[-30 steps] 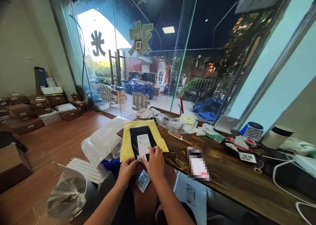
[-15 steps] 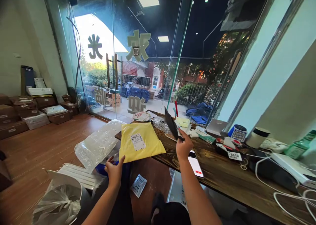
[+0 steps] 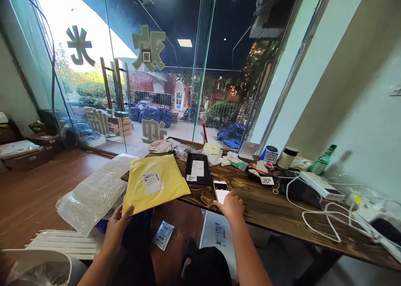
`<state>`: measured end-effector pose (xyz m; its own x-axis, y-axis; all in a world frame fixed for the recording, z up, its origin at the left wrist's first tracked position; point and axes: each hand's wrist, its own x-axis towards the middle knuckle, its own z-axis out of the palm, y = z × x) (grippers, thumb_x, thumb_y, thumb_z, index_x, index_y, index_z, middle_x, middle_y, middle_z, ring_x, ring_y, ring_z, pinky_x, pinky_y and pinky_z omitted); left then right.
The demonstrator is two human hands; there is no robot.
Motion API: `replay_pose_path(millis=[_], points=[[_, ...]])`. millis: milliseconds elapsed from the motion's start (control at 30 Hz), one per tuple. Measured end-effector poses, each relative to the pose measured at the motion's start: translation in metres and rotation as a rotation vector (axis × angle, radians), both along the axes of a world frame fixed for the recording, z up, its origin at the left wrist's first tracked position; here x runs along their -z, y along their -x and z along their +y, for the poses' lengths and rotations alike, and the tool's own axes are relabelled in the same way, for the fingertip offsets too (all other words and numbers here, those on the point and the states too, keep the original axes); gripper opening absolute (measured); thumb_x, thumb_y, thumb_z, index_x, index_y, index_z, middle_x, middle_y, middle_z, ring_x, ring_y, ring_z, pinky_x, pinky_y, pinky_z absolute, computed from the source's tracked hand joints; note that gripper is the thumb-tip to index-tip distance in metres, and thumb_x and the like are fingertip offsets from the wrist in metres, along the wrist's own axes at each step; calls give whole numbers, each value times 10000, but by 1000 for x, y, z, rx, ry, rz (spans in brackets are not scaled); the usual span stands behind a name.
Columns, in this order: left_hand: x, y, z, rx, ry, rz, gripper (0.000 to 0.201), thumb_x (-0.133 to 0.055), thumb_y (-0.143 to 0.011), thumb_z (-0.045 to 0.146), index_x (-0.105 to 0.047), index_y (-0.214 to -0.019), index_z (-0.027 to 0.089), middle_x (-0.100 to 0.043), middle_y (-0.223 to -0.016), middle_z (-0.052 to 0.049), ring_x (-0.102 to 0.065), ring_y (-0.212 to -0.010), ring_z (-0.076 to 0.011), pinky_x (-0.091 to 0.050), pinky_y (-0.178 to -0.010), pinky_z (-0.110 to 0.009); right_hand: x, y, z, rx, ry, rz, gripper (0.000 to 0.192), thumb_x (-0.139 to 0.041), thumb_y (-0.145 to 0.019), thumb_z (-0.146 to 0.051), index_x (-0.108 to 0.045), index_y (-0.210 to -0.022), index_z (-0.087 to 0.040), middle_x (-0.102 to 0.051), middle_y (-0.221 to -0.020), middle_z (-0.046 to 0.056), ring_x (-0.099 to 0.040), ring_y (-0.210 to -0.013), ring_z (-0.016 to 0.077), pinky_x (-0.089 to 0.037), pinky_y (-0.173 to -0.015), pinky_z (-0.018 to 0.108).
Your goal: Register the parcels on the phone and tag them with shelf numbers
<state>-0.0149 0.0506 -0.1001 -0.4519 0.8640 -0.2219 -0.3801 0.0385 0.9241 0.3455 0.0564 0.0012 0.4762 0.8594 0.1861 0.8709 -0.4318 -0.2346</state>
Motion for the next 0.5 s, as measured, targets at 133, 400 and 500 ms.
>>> replay_pose_path(millis=[133, 400, 500], points=[[-2, -18, -26, -353, -77, 419, 575, -603, -683, 502, -482, -1150, 189, -472, -1160, -102, -528, -1029, -257, -418, -946, -431, 2, -9, 6, 19, 49, 53, 636, -696, -607, -421, -548, -1033, 28, -612, -1036, 338, -597, -998, 435, -477, -780, 460], [-23, -94, -98, 371, -324, 167, 379, -616, -707, 554, -688, -909, 241, -636, -914, -98, -601, -828, -246, -513, -684, -342, 33, 25, -49, -200, -209, 575, 584, -654, -587, -453, -479, -1068, -170, -676, -1016, 169, -653, -918, 320, -529, -755, 410], [-27, -118, -105, 613, -205, -139, 606, -589, -655, 678, -645, -1113, 286, -654, -1015, -114, -633, -837, -282, -521, -579, -363, 50, 82, -77, -406, -360, 972, 614, -692, -539, -435, -477, -1068, -210, -681, -991, 110, -645, -910, 305, -527, -779, 414]])
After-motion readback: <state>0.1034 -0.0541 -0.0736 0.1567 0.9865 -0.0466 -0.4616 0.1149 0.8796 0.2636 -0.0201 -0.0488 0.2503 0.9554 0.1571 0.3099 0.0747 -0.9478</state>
